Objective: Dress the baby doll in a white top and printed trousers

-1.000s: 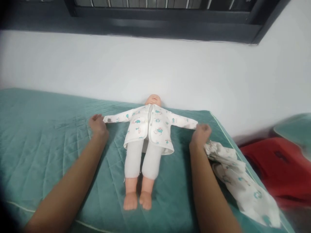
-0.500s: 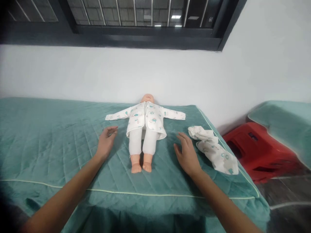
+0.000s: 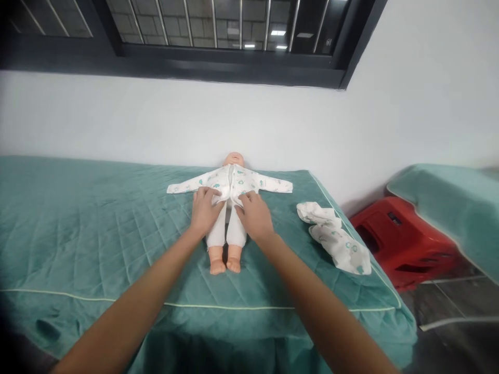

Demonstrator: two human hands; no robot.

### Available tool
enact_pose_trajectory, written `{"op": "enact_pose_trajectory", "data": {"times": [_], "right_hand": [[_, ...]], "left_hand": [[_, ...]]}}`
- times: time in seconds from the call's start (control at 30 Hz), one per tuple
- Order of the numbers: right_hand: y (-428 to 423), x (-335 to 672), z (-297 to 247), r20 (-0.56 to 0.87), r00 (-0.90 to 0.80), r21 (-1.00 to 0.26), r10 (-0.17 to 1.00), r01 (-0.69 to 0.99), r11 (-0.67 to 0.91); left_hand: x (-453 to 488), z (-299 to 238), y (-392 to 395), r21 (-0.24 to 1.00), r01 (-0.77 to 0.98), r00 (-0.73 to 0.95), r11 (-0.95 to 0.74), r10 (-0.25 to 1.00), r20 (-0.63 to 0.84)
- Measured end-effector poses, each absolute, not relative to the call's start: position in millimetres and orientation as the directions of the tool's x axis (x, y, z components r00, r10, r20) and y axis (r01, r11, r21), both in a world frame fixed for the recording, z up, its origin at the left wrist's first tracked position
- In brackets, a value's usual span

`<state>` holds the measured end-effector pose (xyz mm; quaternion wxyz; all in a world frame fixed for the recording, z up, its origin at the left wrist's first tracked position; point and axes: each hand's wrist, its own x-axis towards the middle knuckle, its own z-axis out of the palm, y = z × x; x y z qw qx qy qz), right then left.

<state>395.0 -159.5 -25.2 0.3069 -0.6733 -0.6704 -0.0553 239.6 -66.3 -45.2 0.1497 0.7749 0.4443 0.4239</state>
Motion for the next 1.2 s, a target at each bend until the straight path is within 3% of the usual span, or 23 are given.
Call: {"op": "enact_pose_trajectory", "data": {"times": [0.1,0.23,0.37,0.47,0.53,0.63,0.73,0.8,0.97,1.13,1.2], "right_hand": [[-144.9,398.4,-28.8,0.488,0.238,-0.524,0.84,0.85,0.064],[-140.5,415.7,-44.4,0.322,0.549,-0.857,0.771,0.516,-0.01],[-162.0,443.4,-51.4,0.241,0.589,-0.892,0.771,0.447,-0.063],[-191.6,476.8,-42.2,0.258,0.601,-0.87,0.756,0.485,-0.089],[-210.5,506.2,-32.2,0.316,0.588,-0.811,0.744,0.575,-0.11],[-229.1,552.8,-20.2,0.409,0.479,-0.48,0.777,0.837,-0.263],[-235.6,586.1,-15.5,0.215,0.482,-0.343,0.849,0.852,-0.397],[-235.8,595.2,-13.1,0.11,0.468,-0.352,0.877,0.844,-0.406],[-231.3,573.5,15.5,0.071,0.344,-0.395,0.936,0.872,-0.29],[-234.4,497.6,83.9,0.143,0.091,-0.547,0.986,0.837,0.002],[-239.4,460.8,113.0,0.17,-0.019,-0.665,0.985,0.736,0.129]], "left_hand": [[233.5,-49.9,-56.1,0.789,0.335,0.139,-0.515,0.855,0.499],[219.3,-72.0,-42.9,0.948,0.001,-0.056,-0.317,0.947,0.317],[198.6,-92.7,-33.2,0.969,-0.06,-0.238,-0.238,0.947,0.218],[183.6,-96.7,-34.3,0.964,0.053,-0.301,-0.259,0.917,0.263],[178.2,-94.1,-40.4,0.946,0.148,-0.269,-0.287,0.909,0.318],[178.7,-85.8,-55.2,0.885,0.239,-0.197,-0.399,0.873,0.447],[183.0,-77.6,-71.6,0.806,0.293,-0.08,-0.515,0.826,0.557],[183.9,-72.7,-81.3,0.768,0.301,0.018,-0.565,0.809,0.588],[188.2,-44.7,-106.2,0.758,0.252,0.261,-0.601,0.797,0.545],[216.0,18.8,-145.9,0.874,0.012,0.621,-0.485,0.689,0.374],[223.4,46.8,-160.3,0.868,-0.043,0.671,-0.495,0.629,0.392]]}}
